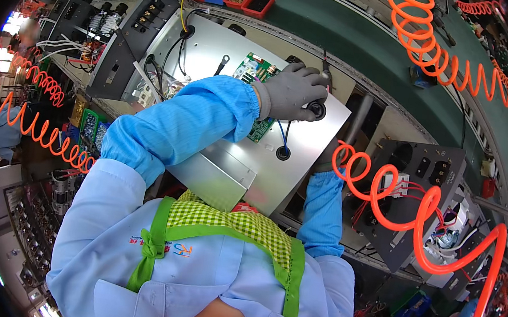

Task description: Assembling and wiring a large electronic power supply unit on a factory assembly line.

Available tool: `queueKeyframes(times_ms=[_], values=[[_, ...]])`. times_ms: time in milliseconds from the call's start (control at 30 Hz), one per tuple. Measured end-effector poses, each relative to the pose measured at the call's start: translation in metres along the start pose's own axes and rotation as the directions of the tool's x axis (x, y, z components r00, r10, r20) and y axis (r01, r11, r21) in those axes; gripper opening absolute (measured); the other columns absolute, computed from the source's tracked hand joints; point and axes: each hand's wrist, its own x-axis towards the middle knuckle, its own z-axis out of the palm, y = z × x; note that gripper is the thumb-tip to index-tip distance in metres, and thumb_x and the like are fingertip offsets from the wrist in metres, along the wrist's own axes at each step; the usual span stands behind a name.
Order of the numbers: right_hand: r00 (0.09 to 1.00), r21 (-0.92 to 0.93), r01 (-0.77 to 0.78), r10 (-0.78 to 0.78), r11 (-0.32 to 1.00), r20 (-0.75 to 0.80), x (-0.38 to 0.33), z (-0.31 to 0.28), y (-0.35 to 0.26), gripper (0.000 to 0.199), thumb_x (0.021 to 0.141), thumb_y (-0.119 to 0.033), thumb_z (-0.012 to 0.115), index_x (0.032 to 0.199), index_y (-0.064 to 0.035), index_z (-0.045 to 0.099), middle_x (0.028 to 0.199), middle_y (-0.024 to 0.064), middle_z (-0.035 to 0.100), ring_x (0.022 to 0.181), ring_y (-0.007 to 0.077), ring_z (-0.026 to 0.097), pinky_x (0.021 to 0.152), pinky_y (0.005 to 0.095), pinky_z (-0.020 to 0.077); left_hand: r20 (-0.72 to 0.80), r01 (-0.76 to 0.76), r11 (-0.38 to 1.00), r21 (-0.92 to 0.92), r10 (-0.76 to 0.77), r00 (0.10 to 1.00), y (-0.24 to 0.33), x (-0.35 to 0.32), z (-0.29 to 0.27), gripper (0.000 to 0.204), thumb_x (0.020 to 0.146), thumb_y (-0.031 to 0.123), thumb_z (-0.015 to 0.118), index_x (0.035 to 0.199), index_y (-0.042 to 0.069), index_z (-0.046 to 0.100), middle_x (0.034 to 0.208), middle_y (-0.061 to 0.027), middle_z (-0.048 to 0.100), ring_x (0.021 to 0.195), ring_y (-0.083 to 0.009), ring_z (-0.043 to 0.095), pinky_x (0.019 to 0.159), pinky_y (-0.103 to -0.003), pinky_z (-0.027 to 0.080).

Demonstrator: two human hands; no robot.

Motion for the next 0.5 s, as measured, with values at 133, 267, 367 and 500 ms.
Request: queueKeyframes(times_ms=[133,267,367,500], values=[[1.0,0.016,0.006,-0.006,1.0,0.012,0.007,0.006,0.002,0.038,0.089,-0.028,0.055,0.116,-0.0029,0.053,0.103,0.01,0.06,0.094,0.0212,0.06,0.08,0.0322,0.0496,-0.015,-0.038,0.999,-0.032,0.037,0.999,-0.001,0.002,0.006,0.046,0.07,0.035,0.072,0.107,0.014,0.055,0.113,-0.0145,0.051,0.117,-0.0333,0.046,0.105,-0.049,0.028],[0.998,0.005,-0.024,0.024,1.0,0.056,-0.009,0.009,0.007,0.039,0.088,-0.028,0.054,0.117,-0.0026,0.052,0.105,0.0107,0.059,0.096,0.0222,0.059,0.082,0.0331,0.049,0.006,0.011,0.998,-0.059,-0.011,1.0,-0.001,-0.002,0.004,0.046,0.069,0.033,0.073,0.105,0.012,0.055,0.113,-0.0123,0.052,0.116,-0.0324,0.046,0.104,-0.048,0.03],[0.995,0.006,-0.034,0.033,0.999,0.095,-0.014,0.008,0.003,0.04,0.088,-0.028,0.054,0.119,-0.0024,0.051,0.107,0.0111,0.059,0.097,0.0229,0.059,0.083,0.0338,0.0486,-0.014,-0.015,0.999,-0.041,0.014,1.0,-0.003,0.001,0.004,0.044,0.069,0.032,0.074,0.103,0.011,0.055,0.112,-0.0104,0.053,0.115,-0.0316,0.047,0.103,-0.046,0.031],[0.993,0.014,-0.045,0.043,0.999,0.112,-0.047,0.006,0.014,0.041,0.088,-0.027,0.054,0.12,-0.0021,0.05,0.109,0.0118,0.059,0.099,0.0238,0.058,0.085,0.0347,0.048,0.02,0.007,0.997,-0.082,-0.006,1.0,-0.005,0.002,0.003,0.045,0.069,0.033,0.074,0.103,0.01,0.055,0.114,-0.0109,0.052,0.116,-0.0314,0.047,0.103,-0.046,0.031]])
